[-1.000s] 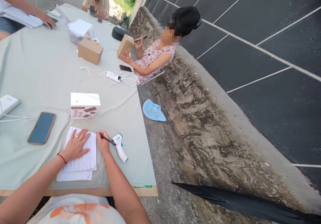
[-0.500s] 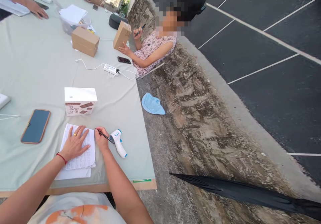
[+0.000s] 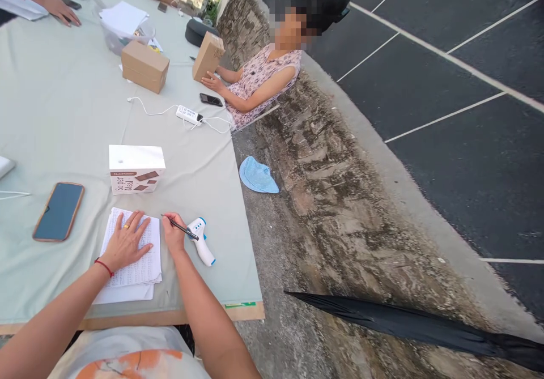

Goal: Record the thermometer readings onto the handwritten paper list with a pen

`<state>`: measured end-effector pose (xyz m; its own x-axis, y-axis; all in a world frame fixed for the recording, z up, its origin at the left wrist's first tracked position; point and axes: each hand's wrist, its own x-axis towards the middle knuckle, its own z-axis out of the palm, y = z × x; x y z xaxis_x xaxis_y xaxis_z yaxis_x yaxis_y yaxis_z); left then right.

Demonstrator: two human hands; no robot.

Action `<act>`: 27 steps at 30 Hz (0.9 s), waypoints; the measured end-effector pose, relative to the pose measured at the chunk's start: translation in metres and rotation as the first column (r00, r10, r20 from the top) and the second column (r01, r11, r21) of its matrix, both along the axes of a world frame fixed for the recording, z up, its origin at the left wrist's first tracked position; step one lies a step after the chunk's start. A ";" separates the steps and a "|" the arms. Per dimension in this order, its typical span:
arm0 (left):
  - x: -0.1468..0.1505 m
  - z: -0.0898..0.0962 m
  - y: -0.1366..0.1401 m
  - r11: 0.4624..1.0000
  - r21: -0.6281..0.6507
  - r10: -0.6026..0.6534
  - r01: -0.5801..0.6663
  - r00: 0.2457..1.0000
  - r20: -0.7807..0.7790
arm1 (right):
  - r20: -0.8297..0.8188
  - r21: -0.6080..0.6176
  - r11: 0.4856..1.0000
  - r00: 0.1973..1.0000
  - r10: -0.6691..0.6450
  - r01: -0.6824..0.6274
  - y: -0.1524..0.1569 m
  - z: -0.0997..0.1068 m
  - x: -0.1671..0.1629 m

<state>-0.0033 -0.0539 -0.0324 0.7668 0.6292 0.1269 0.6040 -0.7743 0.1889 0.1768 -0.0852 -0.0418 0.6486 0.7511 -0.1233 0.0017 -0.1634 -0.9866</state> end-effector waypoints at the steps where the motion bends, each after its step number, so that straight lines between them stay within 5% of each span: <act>1: 0.000 0.000 0.000 1.000 -0.006 0.002 -0.002 1.000 0.005 | -0.056 0.017 0.999 0.998 -0.039 0.040 0.007 0.007 0.005; 5: 0.000 0.001 0.002 1.000 -0.023 0.003 -0.003 0.999 -0.032 | -0.179 0.225 0.951 0.969 -0.173 0.211 0.062 0.068 0.054; 10: 0.001 0.004 0.005 0.999 -0.031 0.014 -0.016 0.997 -0.080 | -0.112 0.459 0.880 0.991 -0.079 0.122 0.145 0.181 0.136; 13: 0.000 0.003 0.005 0.999 -0.035 0.004 -0.007 0.997 -0.083 | -0.064 0.477 0.874 0.996 -0.068 0.090 0.159 0.209 0.147; 16: 0.000 0.001 0.004 0.999 -0.036 -0.004 0.002 0.999 -0.049 | 0.022 0.478 0.877 0.997 -0.074 0.054 0.133 0.176 0.117; 20: 0.001 0.001 0.001 1.000 -0.028 0.010 -0.010 1.000 -0.023 | 0.169 0.301 0.953 0.982 -0.083 0.029 0.056 0.074 0.048; 22: 0.002 0.006 -0.003 0.999 -0.043 0.011 -0.012 1.000 -0.026 | 0.280 0.137 0.987 0.959 0.040 -0.081 0.019 0.030 0.023; 24: 0.003 0.013 -0.007 0.997 -0.074 -0.003 -0.001 0.999 -0.043 | 0.331 -0.004 0.976 0.921 0.206 -0.217 -0.006 0.005 0.013; 27: 0.007 0.023 -0.010 0.993 -0.116 -0.006 -0.004 0.996 -0.088 | 0.309 -0.058 0.979 0.929 0.203 -0.195 -0.017 -0.006 0.016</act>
